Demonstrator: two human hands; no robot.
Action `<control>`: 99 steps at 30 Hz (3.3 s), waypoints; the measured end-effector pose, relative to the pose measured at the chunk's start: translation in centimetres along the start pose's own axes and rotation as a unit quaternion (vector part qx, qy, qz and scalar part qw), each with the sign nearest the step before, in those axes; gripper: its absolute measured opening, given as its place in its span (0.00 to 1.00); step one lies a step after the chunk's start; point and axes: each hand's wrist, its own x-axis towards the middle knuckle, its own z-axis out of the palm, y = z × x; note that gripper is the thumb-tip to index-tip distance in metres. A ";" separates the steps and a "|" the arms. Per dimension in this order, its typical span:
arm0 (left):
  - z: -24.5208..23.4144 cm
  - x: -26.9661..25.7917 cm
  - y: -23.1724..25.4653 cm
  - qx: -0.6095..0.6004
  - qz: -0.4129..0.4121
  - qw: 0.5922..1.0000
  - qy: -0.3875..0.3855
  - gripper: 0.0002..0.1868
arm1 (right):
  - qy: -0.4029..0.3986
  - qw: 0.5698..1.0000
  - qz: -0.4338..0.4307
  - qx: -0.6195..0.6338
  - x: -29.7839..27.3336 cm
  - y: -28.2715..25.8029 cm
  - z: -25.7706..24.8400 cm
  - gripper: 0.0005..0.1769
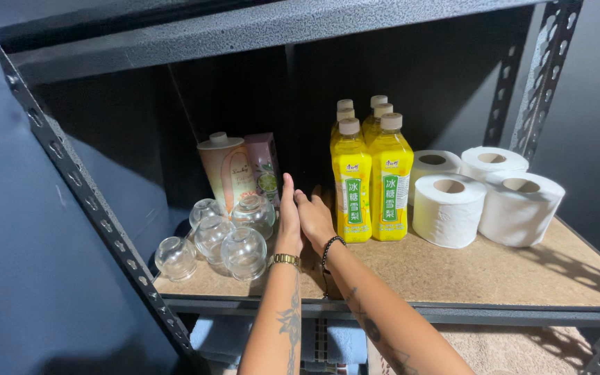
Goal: The person places small circular black objects, yellow bottles, and toilet paper rolls onto a metal shelving unit by hand.
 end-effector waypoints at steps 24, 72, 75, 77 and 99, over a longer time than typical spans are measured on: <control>-19.4 -27.0 -2.6 0.038 0.126 0.989 0.069 0.32 | -0.278 0.880 -0.350 -0.160 -22.5 3.5 1.0 0.47; -45.7 -29.6 -43.5 0.012 -0.261 0.751 0.606 0.16 | -0.471 0.678 -0.305 -0.474 -22.4 53.2 36.5 0.45; -46.0 -29.6 -43.7 0.013 -0.259 0.755 0.602 0.17 | -0.481 0.704 -0.273 -0.446 -22.2 53.5 36.7 0.47; -45.8 -29.5 -43.3 0.000 -0.263 0.757 0.598 0.19 | -0.534 0.661 -0.220 -0.478 -21.8 52.0 36.5 0.50; -32.1 -30.5 -27.8 -0.063 0.055 0.883 0.462 0.07 | -0.600 0.652 -0.216 -0.410 -21.1 24.3 10.3 0.39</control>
